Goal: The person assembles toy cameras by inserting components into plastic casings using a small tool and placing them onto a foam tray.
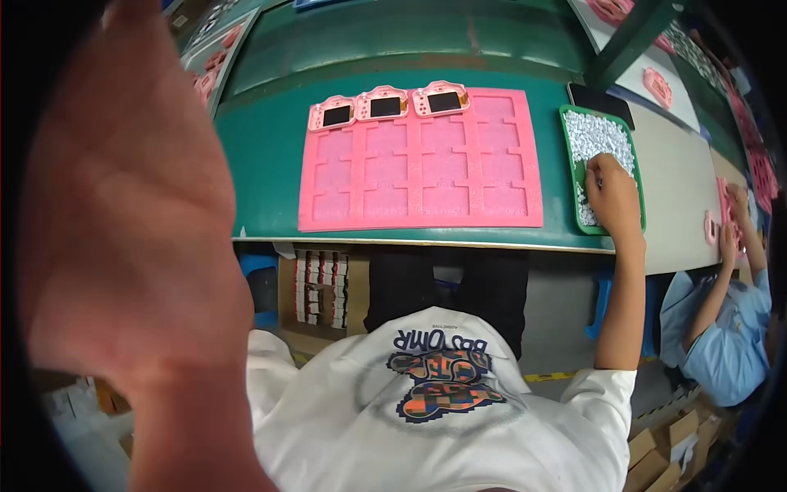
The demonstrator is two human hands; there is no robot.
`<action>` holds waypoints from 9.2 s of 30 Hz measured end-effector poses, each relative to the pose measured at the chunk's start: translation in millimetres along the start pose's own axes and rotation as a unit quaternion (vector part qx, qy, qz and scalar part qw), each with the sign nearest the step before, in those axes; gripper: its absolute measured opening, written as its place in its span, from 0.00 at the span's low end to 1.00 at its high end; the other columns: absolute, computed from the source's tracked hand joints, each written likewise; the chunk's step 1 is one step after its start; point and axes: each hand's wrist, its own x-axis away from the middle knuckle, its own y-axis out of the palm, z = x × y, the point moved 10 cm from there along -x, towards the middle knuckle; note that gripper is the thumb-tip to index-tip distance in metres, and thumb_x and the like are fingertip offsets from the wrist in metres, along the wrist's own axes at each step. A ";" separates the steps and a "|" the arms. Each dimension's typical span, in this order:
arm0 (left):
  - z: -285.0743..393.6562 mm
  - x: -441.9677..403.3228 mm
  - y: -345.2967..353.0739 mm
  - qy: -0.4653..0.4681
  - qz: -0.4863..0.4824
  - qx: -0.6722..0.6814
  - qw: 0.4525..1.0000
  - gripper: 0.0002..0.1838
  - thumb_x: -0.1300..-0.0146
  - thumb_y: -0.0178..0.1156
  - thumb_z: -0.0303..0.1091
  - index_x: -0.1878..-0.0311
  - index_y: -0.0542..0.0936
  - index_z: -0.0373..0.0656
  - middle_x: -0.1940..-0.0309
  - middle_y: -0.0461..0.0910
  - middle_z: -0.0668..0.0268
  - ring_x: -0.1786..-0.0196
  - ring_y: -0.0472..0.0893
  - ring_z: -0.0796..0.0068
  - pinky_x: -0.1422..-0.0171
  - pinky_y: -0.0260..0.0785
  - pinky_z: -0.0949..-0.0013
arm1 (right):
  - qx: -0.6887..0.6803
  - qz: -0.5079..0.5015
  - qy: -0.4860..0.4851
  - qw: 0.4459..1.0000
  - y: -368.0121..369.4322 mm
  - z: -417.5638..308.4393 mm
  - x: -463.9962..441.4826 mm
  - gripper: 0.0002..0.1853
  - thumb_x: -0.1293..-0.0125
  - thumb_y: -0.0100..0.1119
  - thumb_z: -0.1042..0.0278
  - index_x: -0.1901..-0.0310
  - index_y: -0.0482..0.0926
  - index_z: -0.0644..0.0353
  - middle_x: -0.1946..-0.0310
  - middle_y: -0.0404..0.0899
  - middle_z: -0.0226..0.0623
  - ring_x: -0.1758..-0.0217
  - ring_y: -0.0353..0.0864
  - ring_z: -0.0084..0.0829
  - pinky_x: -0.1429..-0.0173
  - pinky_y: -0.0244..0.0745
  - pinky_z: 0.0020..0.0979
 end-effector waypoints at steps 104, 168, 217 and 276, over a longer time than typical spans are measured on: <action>-253.0 404.4 -267.7 -0.585 0.052 -0.592 0.552 0.40 0.33 0.66 0.63 0.29 0.75 0.41 0.33 0.78 0.48 0.31 0.74 0.44 0.28 0.66 0.42 | -0.164 -0.053 -0.092 0.981 30.4 -142.7 1.0 0.10 0.41 0.63 0.81 0.57 0.85 0.66 0.64 0.88 0.43 0.69 0.83 0.42 0.61 0.79 0.38; -66.9 134.8 104.7 -0.129 -0.176 -0.204 0.954 0.11 0.44 0.75 0.26 0.59 0.86 0.37 0.37 0.82 0.51 0.50 0.85 0.58 0.48 0.80 0.61 | -0.320 0.064 -0.172 0.930 -41.5 -166.6 31.5 0.11 0.41 0.64 0.83 0.56 0.85 0.62 0.69 0.82 0.33 0.77 0.67 0.25 0.70 0.63 0.25; -147.5 255.4 50.9 -0.406 -0.078 -0.163 0.896 0.10 0.38 0.74 0.25 0.54 0.90 0.34 0.35 0.83 0.54 0.40 0.84 0.57 0.37 0.78 0.62 | 0.011 -0.032 0.004 0.999 7.5 9.3 -19.1 0.09 0.35 0.61 0.76 0.56 0.87 0.66 0.57 0.88 0.41 0.57 0.85 0.43 0.49 0.80 0.38; -98.8 210.5 92.4 -0.245 -0.143 -0.211 0.936 0.11 0.43 0.75 0.25 0.56 0.89 0.36 0.35 0.80 0.53 0.44 0.83 0.56 0.41 0.79 0.60 | -0.217 0.016 -0.146 0.965 -14.1 -126.7 6.0 0.07 0.42 0.62 0.77 0.61 0.84 0.63 0.65 0.87 0.40 0.75 0.80 0.41 0.66 0.76 0.36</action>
